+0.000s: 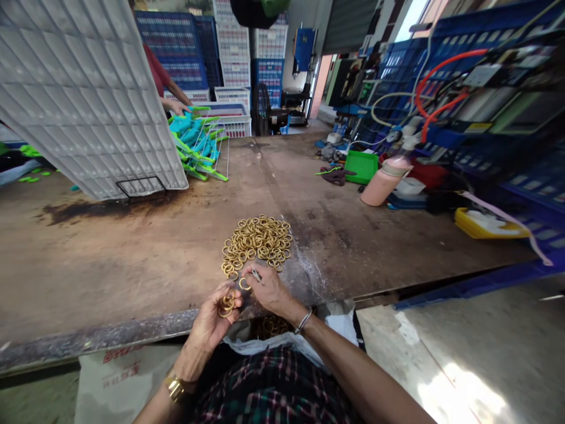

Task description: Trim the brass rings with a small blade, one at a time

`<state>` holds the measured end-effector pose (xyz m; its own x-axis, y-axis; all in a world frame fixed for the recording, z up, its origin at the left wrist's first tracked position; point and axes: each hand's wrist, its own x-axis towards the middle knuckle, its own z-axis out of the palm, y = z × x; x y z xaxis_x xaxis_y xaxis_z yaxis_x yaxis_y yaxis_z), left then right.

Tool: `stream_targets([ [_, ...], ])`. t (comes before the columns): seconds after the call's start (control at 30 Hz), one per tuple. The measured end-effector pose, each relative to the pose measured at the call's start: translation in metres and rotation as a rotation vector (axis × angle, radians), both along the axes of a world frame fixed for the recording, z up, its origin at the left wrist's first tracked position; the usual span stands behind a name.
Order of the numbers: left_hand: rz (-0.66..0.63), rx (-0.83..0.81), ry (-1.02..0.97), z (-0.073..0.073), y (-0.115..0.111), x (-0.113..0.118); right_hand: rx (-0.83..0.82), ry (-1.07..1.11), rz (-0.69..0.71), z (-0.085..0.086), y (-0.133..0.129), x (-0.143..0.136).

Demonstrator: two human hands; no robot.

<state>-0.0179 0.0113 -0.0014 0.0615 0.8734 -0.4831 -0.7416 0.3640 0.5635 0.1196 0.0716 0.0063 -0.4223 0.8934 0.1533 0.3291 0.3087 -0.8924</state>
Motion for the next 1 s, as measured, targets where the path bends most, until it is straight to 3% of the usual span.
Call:
stream_targets([
  [0.3, -0.102, 0.117, 0.156, -0.003, -0.001, 0.01, 0.0, -0.01, 0.012, 0.012, -0.011, -0.006],
  [0.43, -0.06, 0.241, 0.493, -0.004, -0.003, 0.012, -0.081, -0.059, -0.061, 0.012, -0.009, -0.004],
  [0.53, -0.045, 0.293, 0.78, -0.004, -0.003, 0.011, -0.199, -0.095, -0.044, 0.013, -0.009, 0.0],
  [0.63, -0.024, 0.341, 0.919, -0.006, -0.001, 0.011, -0.357, -0.014, 0.001, 0.011, -0.012, 0.002],
  [0.77, -0.078, 0.35, 0.892, -0.007, 0.0, 0.013, -0.6, 0.113, -0.029, 0.004, -0.014, 0.002],
  [1.0, -0.226, 0.262, 0.659, -0.002, 0.0, 0.015, -0.336, 0.074, -0.142, 0.006, -0.009, -0.001],
])
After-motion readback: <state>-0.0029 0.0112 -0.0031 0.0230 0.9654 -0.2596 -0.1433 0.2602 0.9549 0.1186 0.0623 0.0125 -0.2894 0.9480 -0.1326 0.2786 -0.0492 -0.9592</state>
